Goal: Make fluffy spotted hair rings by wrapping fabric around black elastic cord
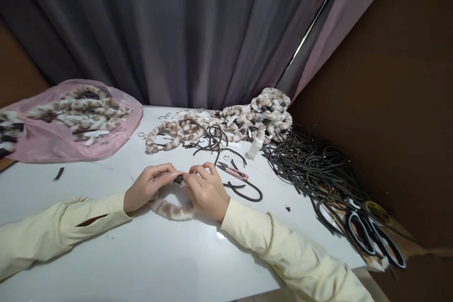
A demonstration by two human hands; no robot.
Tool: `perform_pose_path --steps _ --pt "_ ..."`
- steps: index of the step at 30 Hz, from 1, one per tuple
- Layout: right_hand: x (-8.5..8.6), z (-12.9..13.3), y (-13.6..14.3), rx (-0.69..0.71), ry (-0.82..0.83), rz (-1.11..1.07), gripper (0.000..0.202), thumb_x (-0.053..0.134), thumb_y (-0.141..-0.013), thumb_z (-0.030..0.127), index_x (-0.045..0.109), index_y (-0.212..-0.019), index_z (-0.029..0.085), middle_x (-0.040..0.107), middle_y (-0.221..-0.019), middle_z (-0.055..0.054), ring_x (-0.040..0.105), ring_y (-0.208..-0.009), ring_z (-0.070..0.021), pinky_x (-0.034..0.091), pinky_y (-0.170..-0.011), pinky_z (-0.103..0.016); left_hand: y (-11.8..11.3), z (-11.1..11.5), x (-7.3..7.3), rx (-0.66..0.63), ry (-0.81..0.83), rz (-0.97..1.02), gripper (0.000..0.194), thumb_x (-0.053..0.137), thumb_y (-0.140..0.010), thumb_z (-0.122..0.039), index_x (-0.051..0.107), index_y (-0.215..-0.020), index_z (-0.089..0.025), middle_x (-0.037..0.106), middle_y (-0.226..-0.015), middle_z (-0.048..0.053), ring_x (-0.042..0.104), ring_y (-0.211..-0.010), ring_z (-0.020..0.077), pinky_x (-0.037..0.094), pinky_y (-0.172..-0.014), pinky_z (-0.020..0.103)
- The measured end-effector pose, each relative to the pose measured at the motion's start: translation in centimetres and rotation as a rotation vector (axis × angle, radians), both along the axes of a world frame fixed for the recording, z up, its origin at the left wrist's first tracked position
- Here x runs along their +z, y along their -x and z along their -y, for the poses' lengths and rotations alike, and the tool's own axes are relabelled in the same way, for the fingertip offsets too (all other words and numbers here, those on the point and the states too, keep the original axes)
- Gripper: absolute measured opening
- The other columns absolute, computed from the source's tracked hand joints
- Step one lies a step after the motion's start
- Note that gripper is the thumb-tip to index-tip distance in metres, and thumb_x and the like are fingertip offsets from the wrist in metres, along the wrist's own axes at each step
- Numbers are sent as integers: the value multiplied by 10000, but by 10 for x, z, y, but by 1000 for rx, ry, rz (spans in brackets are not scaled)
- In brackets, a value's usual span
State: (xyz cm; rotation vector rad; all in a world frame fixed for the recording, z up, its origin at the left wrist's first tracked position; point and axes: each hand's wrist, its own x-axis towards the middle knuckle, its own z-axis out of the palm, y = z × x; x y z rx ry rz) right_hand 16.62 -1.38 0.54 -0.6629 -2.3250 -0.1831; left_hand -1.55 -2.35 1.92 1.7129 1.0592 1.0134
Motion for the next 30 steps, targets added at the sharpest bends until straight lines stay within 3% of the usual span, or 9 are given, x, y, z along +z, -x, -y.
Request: perform_pose_path --steps 6,10,16,19,24,30 --pt "-1 0 -1 -31 -88 59 200 395 -864 119 531 -1011 118 636 -781 -78 533 -890 -203 343 -773 -379 10 -5 -5 -84 -71 -35 238 521 -782 -293 651 -919 -148 643 -872 65 574 -790 184 426 -735 282" --pt "-1 -4 -4 -7 -105 115 278 365 -867 105 521 -1095 135 629 -795 -70 524 -884 -203 337 -770 -378 12 -10 -7 -105 -110 -81 243 516 -787 -299 648 -912 -137 649 -870 74 579 -801 191 429 -760 298" --pt "-1 -4 -4 50 -171 164 285 354 -857 83 556 -1039 168 627 -784 -53 515 -873 -194 330 -766 -369 15 -14 -10 -169 -151 -80 280 513 -786 -306 645 -956 -127 644 -855 77 583 -789 186 440 -733 288" --pt "-1 -4 -3 68 -161 154 245 375 -850 79 554 -1005 143 630 -767 -54 515 -870 -193 341 -774 -364 15 -16 -13 -215 -256 -134 247 499 -796 -258 629 -953 -118 629 -834 77 581 -764 169 442 -713 278" --pt "-2 -5 -3 88 -97 125 251 379 -813 42 531 -986 141 646 -775 -55 529 -912 -192 345 -801 -365 14 -14 -17 -189 -570 -227 235 471 -792 -146 589 -993 -114 598 -781 78 540 -734 158 437 -690 284" --pt "-1 -1 -2 120 -54 38 297 403 -739 0 506 -986 129 664 -820 -61 545 -900 -196 350 -800 -377 14 -14 -16 -254 -664 -198 207 498 -809 -170 554 -1000 -116 595 -790 94 542 -729 165 451 -675 293"
